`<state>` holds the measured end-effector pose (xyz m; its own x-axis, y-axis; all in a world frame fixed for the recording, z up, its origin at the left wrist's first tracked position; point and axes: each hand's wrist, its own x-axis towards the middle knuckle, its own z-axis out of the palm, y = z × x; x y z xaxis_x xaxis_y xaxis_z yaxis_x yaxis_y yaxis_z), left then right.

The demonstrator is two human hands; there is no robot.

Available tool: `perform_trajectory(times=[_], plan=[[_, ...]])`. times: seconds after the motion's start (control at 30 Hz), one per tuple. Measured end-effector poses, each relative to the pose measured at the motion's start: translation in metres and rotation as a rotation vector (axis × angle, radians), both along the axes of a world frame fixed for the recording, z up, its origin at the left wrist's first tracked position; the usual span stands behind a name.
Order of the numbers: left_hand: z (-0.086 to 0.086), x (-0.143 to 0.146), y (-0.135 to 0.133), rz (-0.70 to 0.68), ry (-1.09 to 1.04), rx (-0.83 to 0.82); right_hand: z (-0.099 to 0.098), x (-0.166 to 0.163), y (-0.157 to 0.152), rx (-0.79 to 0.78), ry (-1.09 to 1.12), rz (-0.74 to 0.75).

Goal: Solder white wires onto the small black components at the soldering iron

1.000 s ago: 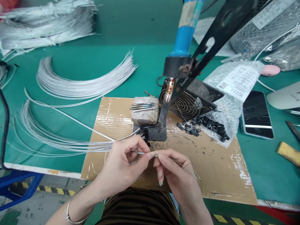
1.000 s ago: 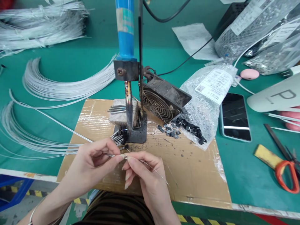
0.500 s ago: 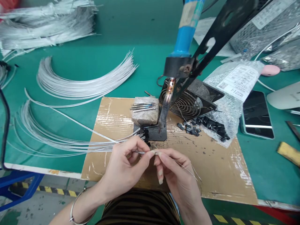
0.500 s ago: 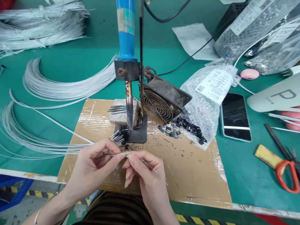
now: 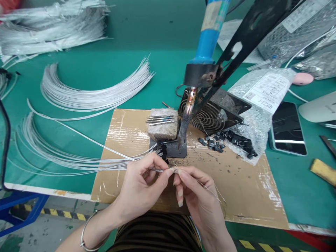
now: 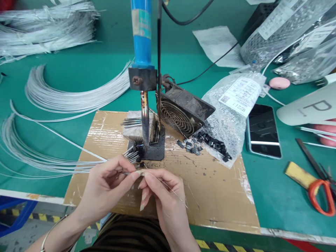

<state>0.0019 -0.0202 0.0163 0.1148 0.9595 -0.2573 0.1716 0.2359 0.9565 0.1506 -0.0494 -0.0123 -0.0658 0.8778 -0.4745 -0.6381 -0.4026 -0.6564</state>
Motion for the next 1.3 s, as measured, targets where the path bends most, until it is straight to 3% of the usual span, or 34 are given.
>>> perform_trajectory(times=[0.43, 0.63, 1.0, 1.3], plan=[[-0.008, 0.003, -0.007, 0.025, 0.042, 0.047, 0.001, -0.005, -0.001, 0.000, 0.005, -0.052], [-0.005, 0.007, -0.004, 0.070, -0.048, -0.013, 0.001, -0.009, -0.001, -0.005, -0.012, -0.093], [-0.002, 0.005, 0.002, 0.131, -0.150, 0.023, -0.007, -0.002, -0.006, 0.163, -0.198, -0.050], [0.003, 0.006, -0.003, 0.098, -0.027, 0.034, -0.008, -0.002, -0.008, 0.180, -0.231, -0.051]])
